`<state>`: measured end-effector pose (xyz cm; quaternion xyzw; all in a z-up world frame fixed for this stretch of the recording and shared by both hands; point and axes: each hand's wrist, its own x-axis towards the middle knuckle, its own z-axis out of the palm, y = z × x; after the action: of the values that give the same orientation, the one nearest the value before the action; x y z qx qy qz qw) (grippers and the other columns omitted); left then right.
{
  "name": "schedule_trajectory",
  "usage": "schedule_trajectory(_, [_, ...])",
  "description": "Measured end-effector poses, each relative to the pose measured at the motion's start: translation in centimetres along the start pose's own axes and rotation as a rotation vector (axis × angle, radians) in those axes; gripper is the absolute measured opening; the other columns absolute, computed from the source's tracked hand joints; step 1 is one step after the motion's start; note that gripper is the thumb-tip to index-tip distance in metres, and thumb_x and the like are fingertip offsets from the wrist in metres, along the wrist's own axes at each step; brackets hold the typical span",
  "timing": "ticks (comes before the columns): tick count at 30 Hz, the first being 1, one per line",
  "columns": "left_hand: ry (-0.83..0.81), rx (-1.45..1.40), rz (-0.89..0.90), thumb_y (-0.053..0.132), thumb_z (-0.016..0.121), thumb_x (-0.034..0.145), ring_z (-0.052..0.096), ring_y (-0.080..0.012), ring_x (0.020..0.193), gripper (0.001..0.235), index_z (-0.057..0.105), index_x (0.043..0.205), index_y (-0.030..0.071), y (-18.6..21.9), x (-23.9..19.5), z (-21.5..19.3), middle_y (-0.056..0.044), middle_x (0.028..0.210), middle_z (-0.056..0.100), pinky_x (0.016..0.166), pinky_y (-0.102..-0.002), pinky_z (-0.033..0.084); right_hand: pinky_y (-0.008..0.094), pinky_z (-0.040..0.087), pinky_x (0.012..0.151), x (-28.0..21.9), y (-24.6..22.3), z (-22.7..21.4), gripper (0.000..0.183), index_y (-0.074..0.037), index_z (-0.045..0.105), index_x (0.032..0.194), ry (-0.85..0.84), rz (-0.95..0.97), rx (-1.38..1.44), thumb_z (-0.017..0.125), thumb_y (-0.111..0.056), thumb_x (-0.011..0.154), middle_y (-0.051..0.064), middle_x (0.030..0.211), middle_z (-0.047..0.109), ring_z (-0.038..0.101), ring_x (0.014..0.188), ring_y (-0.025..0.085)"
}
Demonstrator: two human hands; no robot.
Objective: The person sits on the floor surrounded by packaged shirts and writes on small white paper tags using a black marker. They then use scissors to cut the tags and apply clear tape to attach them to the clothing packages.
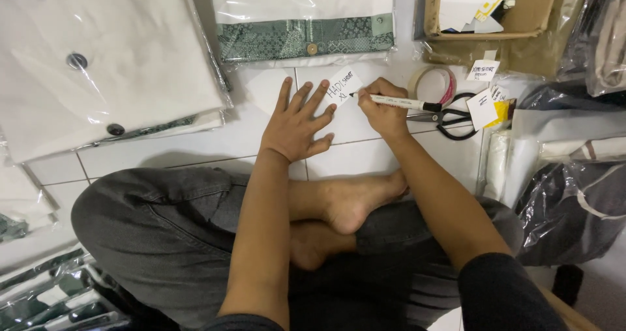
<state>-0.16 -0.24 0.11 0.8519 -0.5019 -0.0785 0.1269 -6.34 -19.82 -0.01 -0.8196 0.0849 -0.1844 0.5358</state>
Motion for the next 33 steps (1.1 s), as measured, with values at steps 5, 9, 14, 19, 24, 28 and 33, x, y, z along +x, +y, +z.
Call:
schedule_trajectory(5, [0.019, 0.002, 0.004, 0.054, 0.032, 0.08, 0.034, -0.0263, 0.122, 0.045, 0.043, 0.114, 0.026, 0.0, 0.0, 0.0, -0.004, 0.137, 0.03, 0.105, -0.054, 0.009, 0.027, 0.035, 0.039, 0.3, -0.3, 0.1, 0.013, -0.003, 0.056, 0.061, -0.001, 0.029, -0.087, 0.063, 0.001, 0.07, 0.011, 0.048, 0.053, 0.048, 0.041, 0.015])
schedule_trajectory(9, [0.002, 0.005, 0.002, 0.054, 0.031, 0.08, 0.034, -0.0256, 0.122, 0.046, 0.042, 0.115, 0.027, 0.1, 0.0, -0.2, -0.003, 0.137, 0.03, 0.105, -0.054, 0.009, 0.029, 0.035, 0.04, 0.0, -0.2, 0.1, 0.014, -0.004, 0.054, 0.059, 0.057, 0.103, -0.03, 0.061, 0.0, 0.07, 0.01, 0.048, 0.053, 0.046, 0.041, 0.014])
schedule_trajectory(14, [-0.025, 0.019, 0.0, 0.056, 0.03, 0.079, 0.032, -0.0262, 0.123, 0.051, 0.041, 0.12, 0.028, 0.1, 0.1, -0.4, -0.003, 0.138, 0.029, 0.105, -0.054, 0.009, 0.029, 0.035, 0.042, 0.1, 0.1, 0.3, 0.014, -0.004, 0.052, 0.061, 0.149, 0.142, -0.035, 0.059, -0.001, 0.073, 0.01, 0.051, 0.054, 0.045, 0.044, 0.013])
schedule_trajectory(19, [-0.015, 0.003, 0.002, 0.058, 0.03, 0.077, 0.032, -0.0264, 0.123, 0.052, 0.042, 0.116, 0.026, 0.3, 0.0, -0.6, -0.003, 0.139, 0.027, 0.106, -0.052, 0.008, 0.023, 0.032, 0.034, 0.7, -1.5, 0.2, 0.015, -0.008, 0.047, 0.063, 0.151, 0.438, 0.108, 0.053, -0.011, 0.077, 0.008, 0.049, 0.05, 0.042, 0.038, 0.011])
schedule_trajectory(24, [0.046, 0.01, 0.03, 0.059, 0.031, 0.074, 0.032, -0.0282, 0.122, 0.055, 0.042, 0.112, 0.02, 0.4, 0.0, -0.4, -0.005, 0.138, 0.026, 0.106, -0.052, 0.011, 0.02, 0.034, 0.032, 1.0, -5.7, -2.6, 0.018, -0.007, 0.048, 0.067, 0.177, 0.598, 0.39, 0.045, -0.022, 0.077, 0.008, 0.052, 0.049, 0.044, 0.039, 0.009])
schedule_trajectory(28, [0.048, 0.041, 0.042, 0.061, 0.027, 0.073, 0.031, -0.0293, 0.122, 0.065, 0.041, 0.11, 0.01, 0.9, -0.3, -1.1, -0.012, 0.135, 0.029, 0.108, -0.047, 0.014, 0.015, 0.03, 0.034, -2.3, -10.5, -6.0, 0.016, -0.015, 0.05, 0.072, 0.273, 0.712, 0.302, 0.048, -0.03, 0.075, 0.002, 0.055, 0.044, 0.039, 0.042, 0.006])
schedule_trajectory(33, [0.099, 0.03, 0.072, 0.061, 0.029, 0.074, 0.034, -0.0309, 0.12, 0.067, 0.039, 0.108, 0.005, 0.8, -0.9, -0.7, -0.019, 0.125, 0.035, 0.107, -0.043, 0.02, 0.018, 0.019, 0.028, -7.8, -9.7, -6.3, 0.029, -0.012, 0.052, 0.075, 0.221, 0.875, 0.382, 0.04, -0.038, 0.081, 0.001, 0.046, 0.031, 0.026, 0.036, 0.007])
